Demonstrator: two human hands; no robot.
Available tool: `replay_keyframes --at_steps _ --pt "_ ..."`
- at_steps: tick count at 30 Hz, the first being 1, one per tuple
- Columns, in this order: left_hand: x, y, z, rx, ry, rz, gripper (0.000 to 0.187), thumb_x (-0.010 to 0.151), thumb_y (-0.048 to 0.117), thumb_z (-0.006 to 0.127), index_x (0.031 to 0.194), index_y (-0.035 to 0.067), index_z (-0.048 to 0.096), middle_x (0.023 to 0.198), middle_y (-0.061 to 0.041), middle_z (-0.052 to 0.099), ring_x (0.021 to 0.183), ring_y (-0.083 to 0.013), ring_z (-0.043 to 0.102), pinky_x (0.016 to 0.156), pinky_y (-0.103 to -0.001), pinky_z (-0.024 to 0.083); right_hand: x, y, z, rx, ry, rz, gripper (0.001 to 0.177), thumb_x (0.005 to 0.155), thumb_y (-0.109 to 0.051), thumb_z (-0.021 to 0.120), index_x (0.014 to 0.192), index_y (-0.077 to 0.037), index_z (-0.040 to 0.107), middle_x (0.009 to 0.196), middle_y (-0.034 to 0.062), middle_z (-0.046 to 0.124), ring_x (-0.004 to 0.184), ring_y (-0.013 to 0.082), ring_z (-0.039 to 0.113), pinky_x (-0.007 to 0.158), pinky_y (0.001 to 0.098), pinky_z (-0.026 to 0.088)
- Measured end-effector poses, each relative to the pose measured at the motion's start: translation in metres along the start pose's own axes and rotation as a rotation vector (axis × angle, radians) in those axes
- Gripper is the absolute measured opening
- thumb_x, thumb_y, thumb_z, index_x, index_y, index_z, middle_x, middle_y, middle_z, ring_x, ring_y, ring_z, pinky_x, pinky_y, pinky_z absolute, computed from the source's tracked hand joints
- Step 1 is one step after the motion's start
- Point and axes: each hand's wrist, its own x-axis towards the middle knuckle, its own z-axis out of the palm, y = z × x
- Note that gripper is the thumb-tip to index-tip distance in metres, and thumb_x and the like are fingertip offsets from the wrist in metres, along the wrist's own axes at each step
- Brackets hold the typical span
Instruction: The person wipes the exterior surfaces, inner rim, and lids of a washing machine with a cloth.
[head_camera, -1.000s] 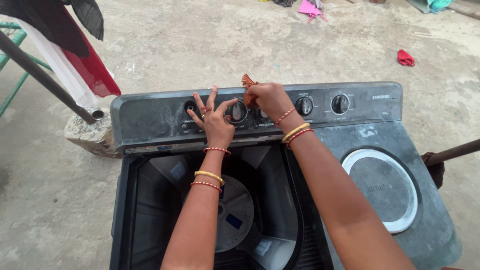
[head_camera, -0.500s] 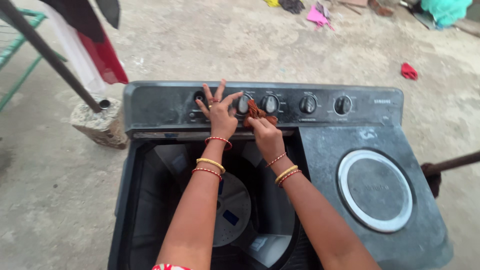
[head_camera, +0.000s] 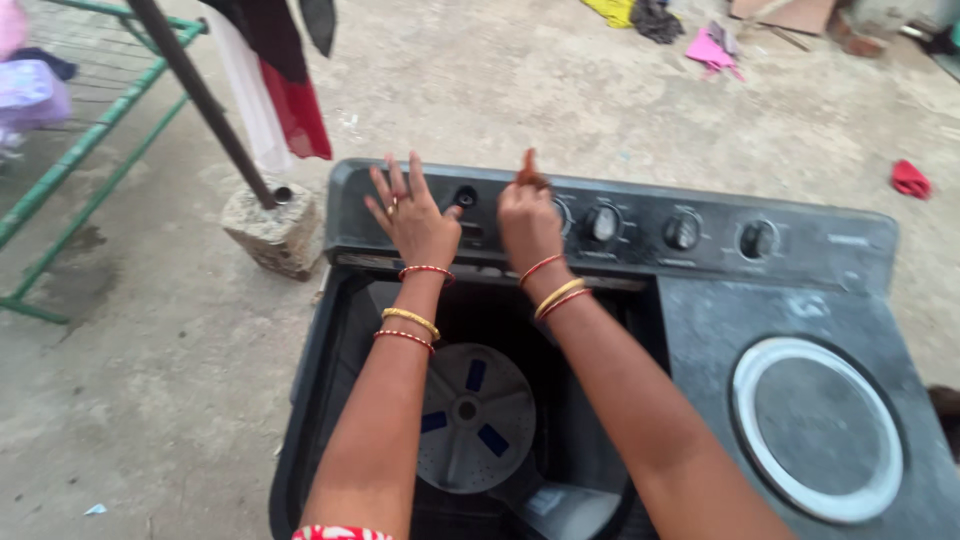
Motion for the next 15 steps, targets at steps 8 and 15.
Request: replay_keyframes --at_steps 8,15 --pt "0.014 -0.013 0.006 -0.066 -0.306 -0.118 0.106 0.086 0.040 0.080 0.165 0.034 0.008 0.169 -0.012 -0.023 0.152 -0.0446 -0.028 0.116 -0.072 -0.013 0.004 -0.011 0.017 0.713 0.132 0.088 0.022 0.103 0.001 0.057 0.118 0.001 0.072 0.132 0.0159 0.068 0.113 0.0352 0.069 0.092 0.0404 0.059" --pt "0.015 -0.022 0.014 -0.047 -0.294 -0.073 0.090 0.097 0.038 0.068 0.166 0.040 0.010 0.170 -0.012 -0.024 0.152 -0.0428 -0.029 0.116 -0.071 -0.015 -0.065 -0.052 -0.030 0.575 0.270 -0.066 0.034 0.091 0.004 0.060 0.123 0.005 0.070 0.129 0.0188 0.069 0.122 0.0390 0.067 0.109 0.0447 0.052"
